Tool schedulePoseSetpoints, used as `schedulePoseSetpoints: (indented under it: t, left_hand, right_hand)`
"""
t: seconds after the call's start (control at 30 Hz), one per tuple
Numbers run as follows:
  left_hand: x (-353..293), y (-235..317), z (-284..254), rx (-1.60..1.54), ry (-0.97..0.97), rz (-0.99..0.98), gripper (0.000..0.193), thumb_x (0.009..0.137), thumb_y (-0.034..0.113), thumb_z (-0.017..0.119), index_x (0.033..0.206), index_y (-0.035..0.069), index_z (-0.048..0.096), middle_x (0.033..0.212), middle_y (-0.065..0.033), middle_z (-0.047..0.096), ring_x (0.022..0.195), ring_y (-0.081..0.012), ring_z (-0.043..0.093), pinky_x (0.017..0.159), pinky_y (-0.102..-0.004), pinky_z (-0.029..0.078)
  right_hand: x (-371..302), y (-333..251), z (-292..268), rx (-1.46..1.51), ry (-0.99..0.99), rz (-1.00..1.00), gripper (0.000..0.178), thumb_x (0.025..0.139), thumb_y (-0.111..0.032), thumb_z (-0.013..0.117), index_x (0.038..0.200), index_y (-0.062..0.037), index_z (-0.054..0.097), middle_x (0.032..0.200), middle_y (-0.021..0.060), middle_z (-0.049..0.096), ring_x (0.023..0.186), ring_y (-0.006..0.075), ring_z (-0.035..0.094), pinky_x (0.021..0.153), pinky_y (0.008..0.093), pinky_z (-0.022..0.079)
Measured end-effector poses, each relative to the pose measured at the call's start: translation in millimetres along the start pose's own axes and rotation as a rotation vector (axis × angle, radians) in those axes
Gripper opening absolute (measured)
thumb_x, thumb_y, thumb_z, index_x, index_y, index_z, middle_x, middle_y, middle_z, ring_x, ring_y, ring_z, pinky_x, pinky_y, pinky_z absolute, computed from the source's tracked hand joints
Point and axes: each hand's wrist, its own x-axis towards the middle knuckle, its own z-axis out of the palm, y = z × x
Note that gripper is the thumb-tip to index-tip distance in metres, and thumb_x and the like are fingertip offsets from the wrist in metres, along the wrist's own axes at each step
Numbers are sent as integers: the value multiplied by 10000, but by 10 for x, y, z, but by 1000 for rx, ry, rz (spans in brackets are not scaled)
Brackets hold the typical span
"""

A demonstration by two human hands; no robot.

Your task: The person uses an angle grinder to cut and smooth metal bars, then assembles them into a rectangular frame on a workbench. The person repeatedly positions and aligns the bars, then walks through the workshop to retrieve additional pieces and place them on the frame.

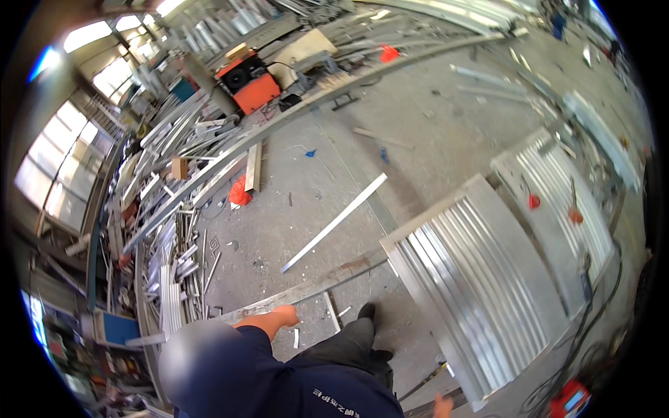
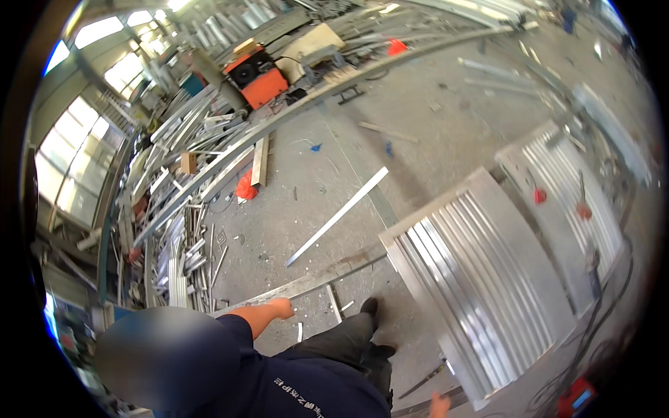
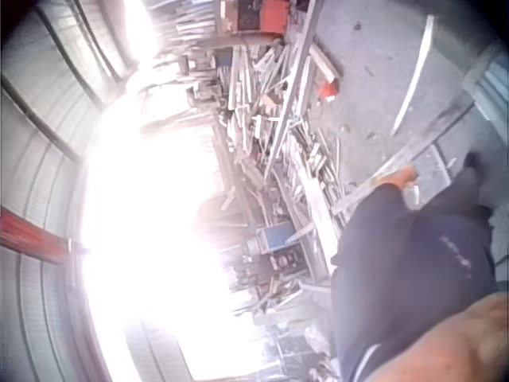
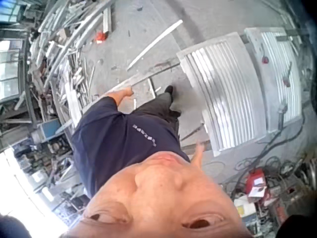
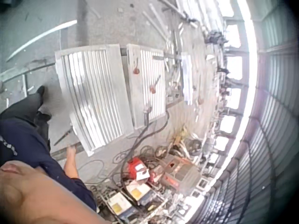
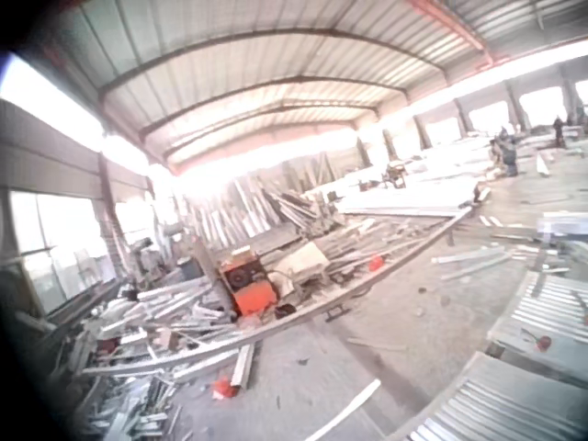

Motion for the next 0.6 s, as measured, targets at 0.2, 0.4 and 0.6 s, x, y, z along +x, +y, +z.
schedulePoseSetpoints:
  t: [0.2, 0.4, 0.6]
  left_hand:
    - [-46, -60, -628, -168, 86, 81, 427, 830, 340, 571, 1069, 12, 703, 1129, -229, 662, 1076, -382, 628, 921, -459, 496]
    - [170, 213, -1430, -306, 212, 285, 393, 828, 350, 558, 1014, 34, 699, 1029, -221, 680, 978, -398, 643, 855, -482, 510]
    - [-36, 194, -2224, -357, 318, 330, 354, 824, 311, 544, 998, 46, 702, 994, -219, 684, 954, -404, 642, 848, -483, 513]
  right_hand:
    - [76, -1978, -183, 50, -158, -125, 420, 845, -345, 662, 1057, 17, 637, 996, 168, 674, 912, 308, 641, 810, 454, 497]
    - [285, -3736, -247, 223, -199, -204, 384, 846, -326, 668, 1020, 14, 627, 928, 164, 670, 861, 303, 642, 759, 455, 497]
    - [637, -4099, -428, 99, -248, -163, 350, 847, -307, 673, 982, 10, 616, 859, 161, 667, 809, 298, 643, 708, 456, 497]
